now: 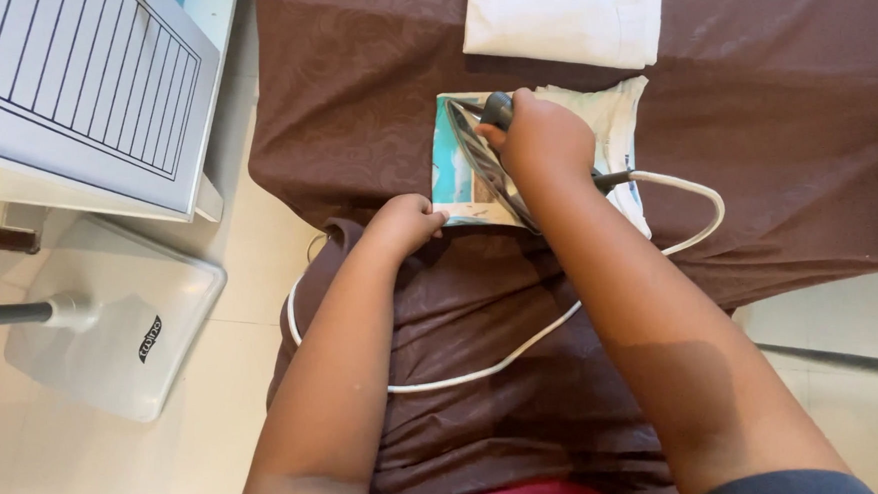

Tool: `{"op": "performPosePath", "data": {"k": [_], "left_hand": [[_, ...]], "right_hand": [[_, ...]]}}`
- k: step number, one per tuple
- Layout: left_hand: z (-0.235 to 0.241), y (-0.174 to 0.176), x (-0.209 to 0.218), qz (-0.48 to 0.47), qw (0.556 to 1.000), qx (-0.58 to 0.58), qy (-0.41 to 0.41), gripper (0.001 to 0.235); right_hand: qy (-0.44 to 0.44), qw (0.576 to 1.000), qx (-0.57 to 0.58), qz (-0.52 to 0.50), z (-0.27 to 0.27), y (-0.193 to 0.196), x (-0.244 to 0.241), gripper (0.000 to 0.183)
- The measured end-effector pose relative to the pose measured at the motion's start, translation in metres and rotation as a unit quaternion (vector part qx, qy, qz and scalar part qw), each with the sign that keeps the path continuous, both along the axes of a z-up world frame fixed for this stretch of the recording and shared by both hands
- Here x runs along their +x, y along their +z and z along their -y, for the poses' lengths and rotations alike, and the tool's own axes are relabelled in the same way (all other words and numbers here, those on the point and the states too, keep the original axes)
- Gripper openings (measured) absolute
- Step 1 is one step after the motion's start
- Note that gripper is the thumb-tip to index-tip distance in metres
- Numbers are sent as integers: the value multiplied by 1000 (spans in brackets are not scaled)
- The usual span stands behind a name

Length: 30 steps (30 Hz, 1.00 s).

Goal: Ironing a small fabric pouch and folding a striped shirt on a brown surface.

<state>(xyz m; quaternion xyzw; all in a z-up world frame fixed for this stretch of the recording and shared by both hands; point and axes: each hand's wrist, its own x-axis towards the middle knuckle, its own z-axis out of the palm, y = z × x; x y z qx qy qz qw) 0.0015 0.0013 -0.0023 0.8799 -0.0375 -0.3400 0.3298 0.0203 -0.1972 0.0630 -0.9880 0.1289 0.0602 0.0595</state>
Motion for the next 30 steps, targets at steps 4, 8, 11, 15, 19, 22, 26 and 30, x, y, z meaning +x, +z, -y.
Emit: {"op": "performPosePath", "data": {"k": [4,8,11,15,19,22,26,30], "left_hand": [[0,7,3,-17,1000,-17,-4,30],[2,7,11,-71,997,-7,-13,37],[2,4,13,-69,997,-6,-33,40],[1,9,12,-78,996,7,-33,36],[0,12,12,-80,996,7,-38,38],[0,11,11,-109,994,-24,-18,34],[1,11,15,-115,993,-2,-33,34],[-1,14,16,-106,994,2,-38,33]], "right_hand": [[4,1000,5,-4,-1,8,13,55],[-58,997,6,-54,0,10,31,61],[-49,997,8,-51,4,11,34,60],[26,999,-2,-46,10,23,34,53],[107,990,-41,-80,23,31,37,57],[179,975,-60,-118,26,41,32,56],[111,989,-48,-90,26,27,40,60],[23,998,-27,-44,27,11,44,59]]}}
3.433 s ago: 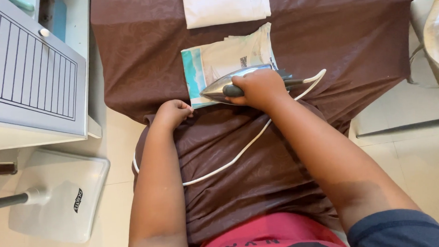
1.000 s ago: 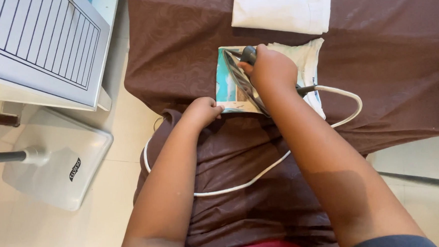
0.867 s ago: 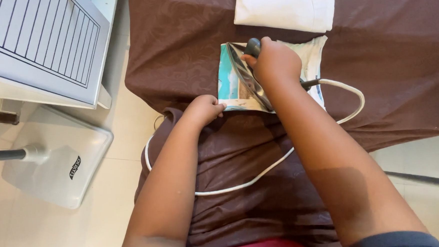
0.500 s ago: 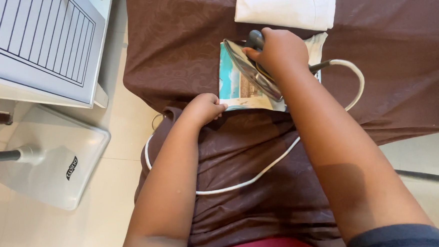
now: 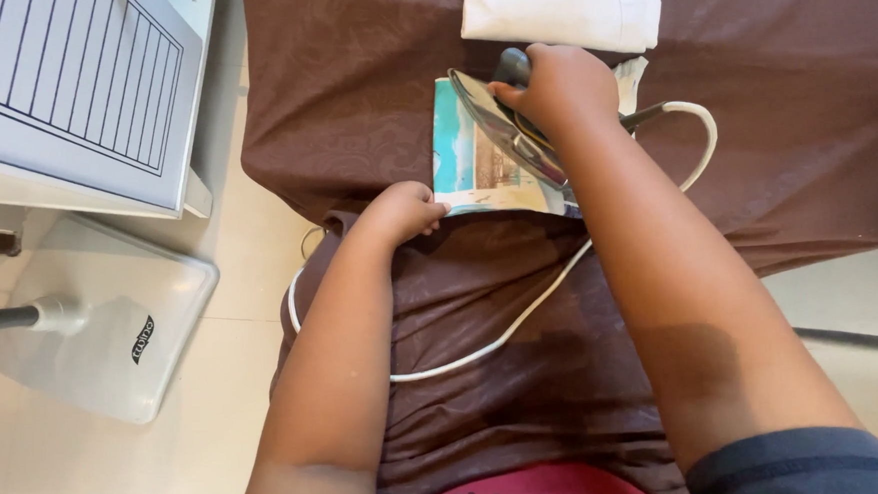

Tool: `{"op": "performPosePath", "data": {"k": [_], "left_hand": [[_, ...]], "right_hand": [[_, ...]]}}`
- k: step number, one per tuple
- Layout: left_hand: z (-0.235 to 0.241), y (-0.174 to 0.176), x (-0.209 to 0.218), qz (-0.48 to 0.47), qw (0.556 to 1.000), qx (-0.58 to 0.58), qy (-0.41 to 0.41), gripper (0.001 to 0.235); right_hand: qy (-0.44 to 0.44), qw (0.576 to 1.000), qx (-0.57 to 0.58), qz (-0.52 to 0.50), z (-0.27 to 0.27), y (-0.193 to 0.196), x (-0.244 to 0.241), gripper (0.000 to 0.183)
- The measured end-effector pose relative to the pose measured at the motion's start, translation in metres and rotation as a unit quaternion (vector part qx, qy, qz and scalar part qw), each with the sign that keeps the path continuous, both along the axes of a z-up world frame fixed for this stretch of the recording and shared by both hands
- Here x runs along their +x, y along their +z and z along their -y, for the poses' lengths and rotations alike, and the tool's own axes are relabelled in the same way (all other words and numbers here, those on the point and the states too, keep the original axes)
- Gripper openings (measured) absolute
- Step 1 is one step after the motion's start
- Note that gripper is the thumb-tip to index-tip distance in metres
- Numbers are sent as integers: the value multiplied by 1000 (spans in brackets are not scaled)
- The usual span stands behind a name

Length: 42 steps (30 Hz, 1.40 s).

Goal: Ironing a small fabric pouch and folding a striped shirt on a brown surface.

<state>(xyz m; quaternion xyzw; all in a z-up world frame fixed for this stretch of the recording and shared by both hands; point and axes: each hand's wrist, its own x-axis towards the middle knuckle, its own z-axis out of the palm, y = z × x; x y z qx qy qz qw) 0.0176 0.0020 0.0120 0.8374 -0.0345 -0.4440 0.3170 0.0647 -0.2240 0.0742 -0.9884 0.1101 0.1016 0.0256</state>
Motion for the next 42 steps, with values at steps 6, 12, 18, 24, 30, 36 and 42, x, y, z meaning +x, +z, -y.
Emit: {"op": "performPosePath", "data": {"k": [6,12,18,24,30,36,42], "left_hand": [[2,-10,-2,-3,1000,10,-1,35],[-4,-27,-7,35,999,-29,-12,28],[-6,-19,-13,33,998,-47,6,30],[-1,-20,-18,90,996,-17,-20,29],[0,-6,-22,125,991,5,-42,32],[3,-4,-19,108,992,22,-63,35],[10,21,-16,55,991,102,-67,35]], "right_hand": [[61,996,22,-61,-4,29,-23,52],[90,996,12,7,21,15,-58,54],[23,999,-25,21,38,15,-82,53],[14,998,-8,52,47,2,-90,55],[192,972,-57,126,61,-20,-96,59],[149,924,-14,353,80,-12,-89,61],[11,934,130,333,115,69,-96,50]]}}
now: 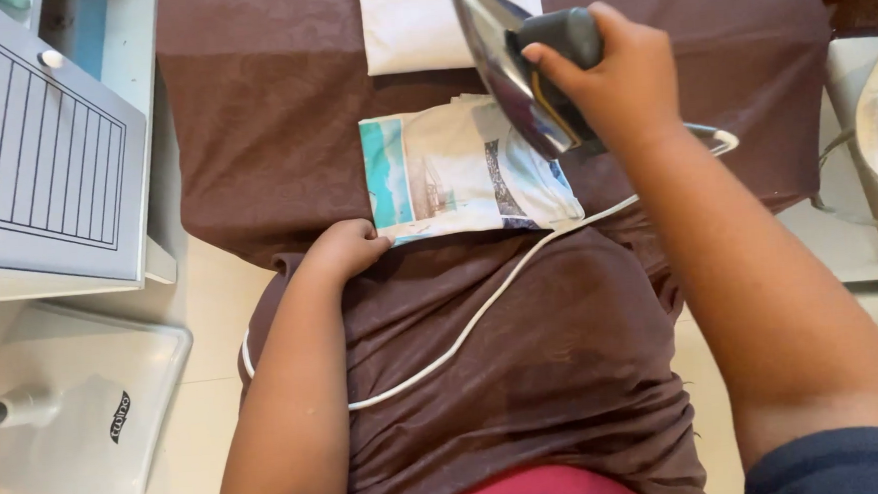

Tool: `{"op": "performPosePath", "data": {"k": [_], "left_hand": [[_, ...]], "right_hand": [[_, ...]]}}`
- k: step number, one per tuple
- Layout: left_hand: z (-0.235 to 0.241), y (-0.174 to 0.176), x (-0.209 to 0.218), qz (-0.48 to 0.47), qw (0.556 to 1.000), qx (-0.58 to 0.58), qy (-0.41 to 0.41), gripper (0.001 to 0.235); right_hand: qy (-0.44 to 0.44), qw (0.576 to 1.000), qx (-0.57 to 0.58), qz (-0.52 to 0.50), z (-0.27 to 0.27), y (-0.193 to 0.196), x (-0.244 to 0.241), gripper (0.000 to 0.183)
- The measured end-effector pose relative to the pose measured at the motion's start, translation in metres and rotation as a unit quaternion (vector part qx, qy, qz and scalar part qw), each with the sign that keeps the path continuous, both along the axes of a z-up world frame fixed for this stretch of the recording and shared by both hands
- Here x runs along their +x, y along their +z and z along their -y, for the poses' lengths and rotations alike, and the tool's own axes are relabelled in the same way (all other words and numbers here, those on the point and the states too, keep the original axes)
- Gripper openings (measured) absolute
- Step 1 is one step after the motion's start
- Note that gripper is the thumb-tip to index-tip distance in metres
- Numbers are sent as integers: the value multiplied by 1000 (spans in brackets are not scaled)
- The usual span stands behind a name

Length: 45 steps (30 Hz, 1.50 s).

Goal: Ironing a small fabric pouch and folding a striped shirt on a brown surface.

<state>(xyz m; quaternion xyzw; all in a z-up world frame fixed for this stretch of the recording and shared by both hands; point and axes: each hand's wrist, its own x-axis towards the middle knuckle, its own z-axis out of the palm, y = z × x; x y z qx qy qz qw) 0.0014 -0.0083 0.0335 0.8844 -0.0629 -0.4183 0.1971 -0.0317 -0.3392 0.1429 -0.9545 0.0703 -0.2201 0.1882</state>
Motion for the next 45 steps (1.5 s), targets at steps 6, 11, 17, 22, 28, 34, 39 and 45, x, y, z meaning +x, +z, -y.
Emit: {"op": "performPosePath", "data": {"k": [6,11,17,22,28,34,39,45], "left_hand": [[7,-19,-2,229,971,-26,60,50],[37,-35,-1,529,830,-177,-19,34],[69,-83,12,516,839,-125,-123,66],[76,-102,23,502,851,-67,-142,72],[73,-101,21,481,863,-55,-146,73],[72,-100,19,480,863,-54,-151,72],[72,-97,18,471,869,-63,-138,73],[75,-96,16,452,880,-48,-135,74]], "right_hand": [[-104,978,24,-178,23,14,-24,44],[-141,946,14,-290,9,-10,-24,49],[-137,929,-25,-344,8,-53,-9,57],[-164,921,-10,-354,12,-56,3,61],[-214,911,10,-353,23,-61,17,59],[-222,904,25,-364,27,-54,10,59],[-263,887,23,-379,50,-70,-8,61],[-288,888,8,-359,77,-77,-30,64]]}}
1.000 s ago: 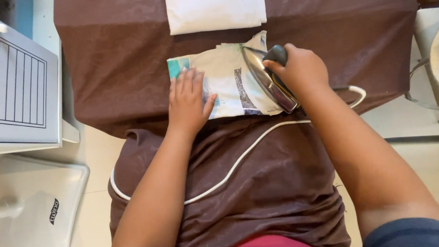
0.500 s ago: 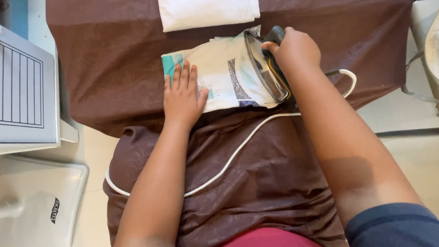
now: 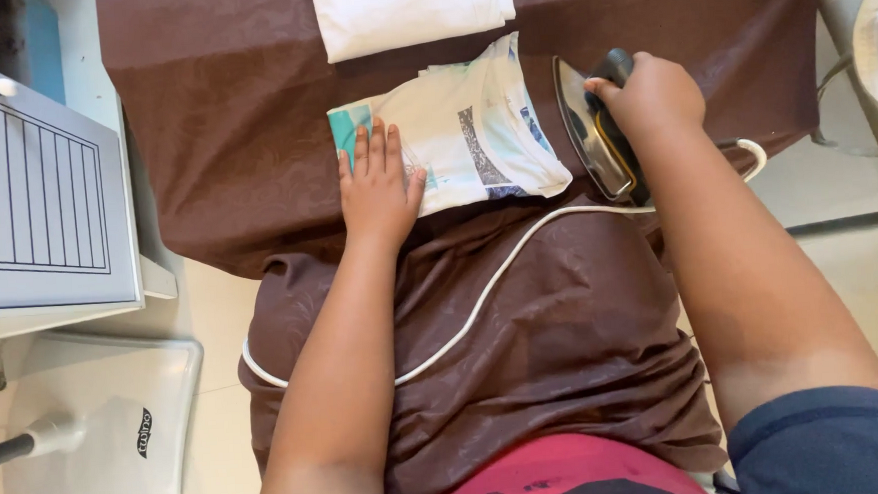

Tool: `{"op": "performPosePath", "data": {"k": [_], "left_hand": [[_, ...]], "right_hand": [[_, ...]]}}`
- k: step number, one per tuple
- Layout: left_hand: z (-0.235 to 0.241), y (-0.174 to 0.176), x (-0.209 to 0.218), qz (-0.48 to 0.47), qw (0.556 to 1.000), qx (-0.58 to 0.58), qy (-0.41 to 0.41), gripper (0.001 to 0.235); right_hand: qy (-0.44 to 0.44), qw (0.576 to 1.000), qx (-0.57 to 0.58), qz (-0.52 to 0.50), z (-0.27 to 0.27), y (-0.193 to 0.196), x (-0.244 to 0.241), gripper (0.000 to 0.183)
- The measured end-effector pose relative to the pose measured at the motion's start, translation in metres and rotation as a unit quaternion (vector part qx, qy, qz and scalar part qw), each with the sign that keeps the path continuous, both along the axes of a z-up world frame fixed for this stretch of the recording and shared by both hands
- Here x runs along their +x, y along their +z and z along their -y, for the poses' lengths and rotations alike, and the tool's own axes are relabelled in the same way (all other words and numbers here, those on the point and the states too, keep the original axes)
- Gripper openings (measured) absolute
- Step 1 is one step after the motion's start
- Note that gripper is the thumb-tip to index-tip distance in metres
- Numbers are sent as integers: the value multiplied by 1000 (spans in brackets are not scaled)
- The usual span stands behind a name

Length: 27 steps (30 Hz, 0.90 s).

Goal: Ironing a small fabric pouch and folding a striped shirt on a brown surface.

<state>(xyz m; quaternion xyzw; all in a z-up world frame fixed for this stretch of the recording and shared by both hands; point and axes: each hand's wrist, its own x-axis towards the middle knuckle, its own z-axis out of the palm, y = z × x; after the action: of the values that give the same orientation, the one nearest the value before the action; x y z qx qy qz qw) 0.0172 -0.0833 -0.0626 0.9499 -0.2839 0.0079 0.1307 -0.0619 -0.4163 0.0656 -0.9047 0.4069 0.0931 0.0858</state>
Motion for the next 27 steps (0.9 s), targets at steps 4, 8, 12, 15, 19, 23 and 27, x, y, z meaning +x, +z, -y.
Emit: {"op": "performPosePath", "data": {"k": [4,8,12,15,19,23,27], "left_hand": [[6,-4,-2,14,1000,4,18,76],[9,-3,-8,5,999,19,29,74],[13,-11,-6,43,998,24,41,74],[12,-5,-3,28,999,27,35,76],[10,-1,-3,21,999,38,28,75],[10,-3,-3,46,998,32,29,76],[10,1,-6,28,998,47,30,77]], "right_hand": [[19,999,17,32,23,-1,-12,62],[-64,981,163,80,33,17,-21,43],[26,949,8,313,100,-24,-33,53],[47,861,-93,498,123,-48,-40,49],[-6,744,-51,666,84,-34,-33,39],[-72,666,-10,743,80,-54,-24,38],[-35,665,41,745,66,-68,-33,47]]}}
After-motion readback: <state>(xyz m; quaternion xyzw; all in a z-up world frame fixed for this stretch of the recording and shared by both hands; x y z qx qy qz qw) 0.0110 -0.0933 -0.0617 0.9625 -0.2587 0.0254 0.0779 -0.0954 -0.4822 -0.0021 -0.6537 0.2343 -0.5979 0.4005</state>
